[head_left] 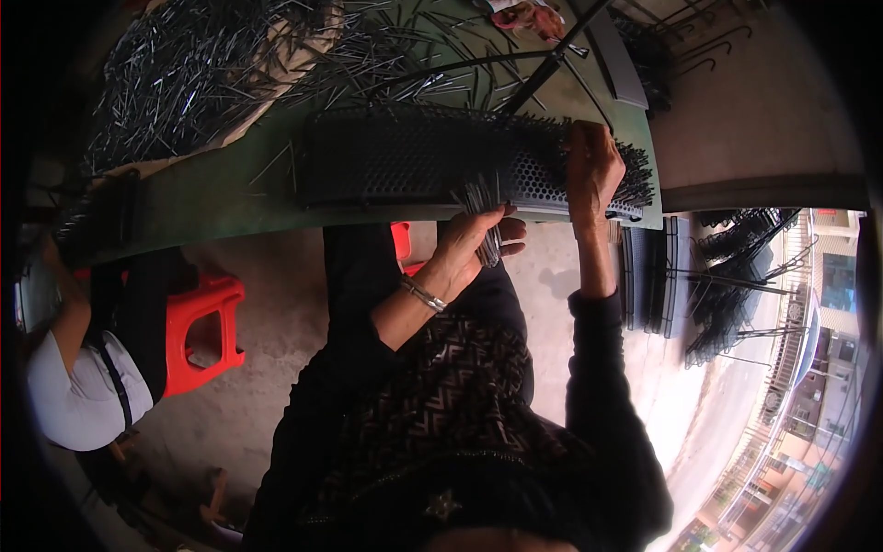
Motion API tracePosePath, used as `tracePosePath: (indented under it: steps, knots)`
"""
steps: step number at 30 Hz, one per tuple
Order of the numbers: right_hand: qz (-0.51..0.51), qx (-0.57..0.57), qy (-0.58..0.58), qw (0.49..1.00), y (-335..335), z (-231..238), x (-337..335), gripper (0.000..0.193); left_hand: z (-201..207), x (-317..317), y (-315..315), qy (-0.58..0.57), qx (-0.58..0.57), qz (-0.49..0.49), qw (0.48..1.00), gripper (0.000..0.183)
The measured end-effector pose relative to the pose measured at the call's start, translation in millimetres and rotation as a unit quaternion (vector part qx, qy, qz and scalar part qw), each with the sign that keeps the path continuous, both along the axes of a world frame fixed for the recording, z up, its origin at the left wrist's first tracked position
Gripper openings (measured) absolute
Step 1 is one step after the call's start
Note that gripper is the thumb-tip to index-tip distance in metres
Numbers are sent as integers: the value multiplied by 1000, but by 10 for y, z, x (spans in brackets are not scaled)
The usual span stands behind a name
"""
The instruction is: Bundling thin metal rods together on a workbench for fabrication.
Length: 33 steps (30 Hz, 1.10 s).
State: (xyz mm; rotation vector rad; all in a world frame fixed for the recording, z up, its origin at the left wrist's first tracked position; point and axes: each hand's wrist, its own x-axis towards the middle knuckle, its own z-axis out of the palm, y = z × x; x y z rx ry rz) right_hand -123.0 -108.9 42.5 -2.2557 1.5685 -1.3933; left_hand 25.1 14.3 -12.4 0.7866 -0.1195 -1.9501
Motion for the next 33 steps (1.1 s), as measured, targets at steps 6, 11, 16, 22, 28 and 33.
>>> tracePosePath:
  steps: [6, 11, 16, 22, 28, 33]
  knots:
    - [-8, 67, -4, 998, 5, -49, -20, 15, 207, 48, 23, -51, 24, -36, 998, 30]
    - [-15, 120, 50, 991, -28, -75, 14, 15, 49, 48, 6, -29, -4, -27, 999, 27]
    - [-44, 92, 76, 992, 20, 16, 127, 10, 34, 36, 3, -10, -16, -9, 1000, 20]
    - [-68, 84, 154, 982, 14, -98, 27, 18, 73, -2, 13, -18, -7, 7, 1000, 25]
    - [-81, -16, 276, 958, 80, -145, 11, 20, 59, 8, 21, -25, -30, 14, 999, 28]
    - [91, 276, -18, 957, 299, 58, 71, 26, 161, 43, 43, -52, -40, 4, 998, 29]
